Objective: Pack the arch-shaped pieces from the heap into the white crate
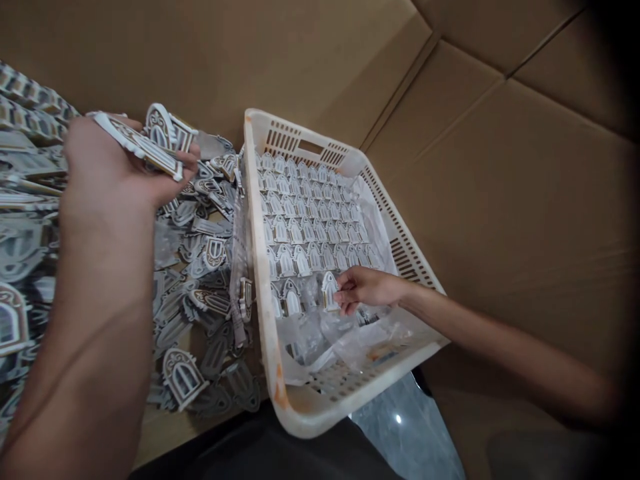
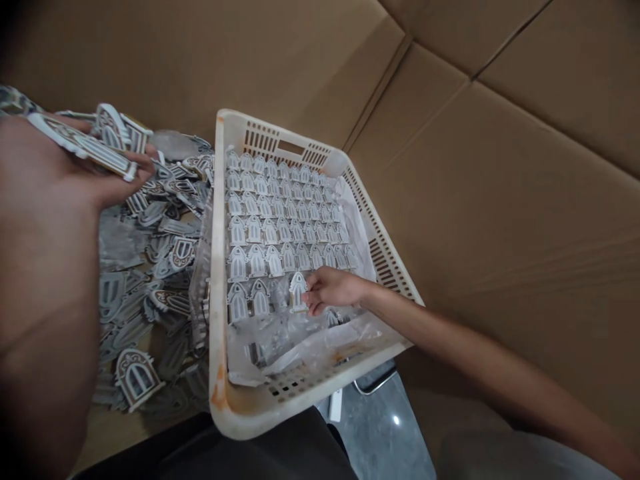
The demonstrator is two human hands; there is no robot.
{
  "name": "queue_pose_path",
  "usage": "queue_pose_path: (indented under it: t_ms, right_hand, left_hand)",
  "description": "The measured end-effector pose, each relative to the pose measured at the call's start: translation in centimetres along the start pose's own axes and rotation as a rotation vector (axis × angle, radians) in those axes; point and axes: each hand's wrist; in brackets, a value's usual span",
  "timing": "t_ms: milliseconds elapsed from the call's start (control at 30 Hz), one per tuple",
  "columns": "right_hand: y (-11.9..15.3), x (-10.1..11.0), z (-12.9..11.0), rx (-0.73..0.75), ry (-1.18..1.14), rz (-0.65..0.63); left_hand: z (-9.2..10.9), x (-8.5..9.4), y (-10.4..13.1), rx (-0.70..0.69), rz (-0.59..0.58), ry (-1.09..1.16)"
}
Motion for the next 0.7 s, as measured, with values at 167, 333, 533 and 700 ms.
queue_pose_path:
  t_ms: [167,333,533,700]
  right_hand:
    - [-1.7,-1.3,-0.8,0.036,0.047,-0.039]
    - [-2.6,-2.1,-1.2,-0.034,0.068,0.019]
    - [-3.6,-2.2,-1.2,-0.044,0.103,0.027]
    - [-4.5,-2.2,-1.1,-0.048,0.258,0.084]
  left_hand:
    - [0.1,0.1,0.2,0.012,-0.055,0.036]
    - [0.1,-0.2,0.6,0.0,-0.025,0.006]
    - [0.2,-0.9,1.2,0.066,-0.089,-0.028]
    - [0.2,-1.1,2.3,0.155,-0.342,-0.035]
Point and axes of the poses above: each hand's wrist, its own y-axis away from the middle knuckle, its own x-axis out of the back of the hand, z = x × y, and after that the axes turned 13 degrees about -x, right-handed
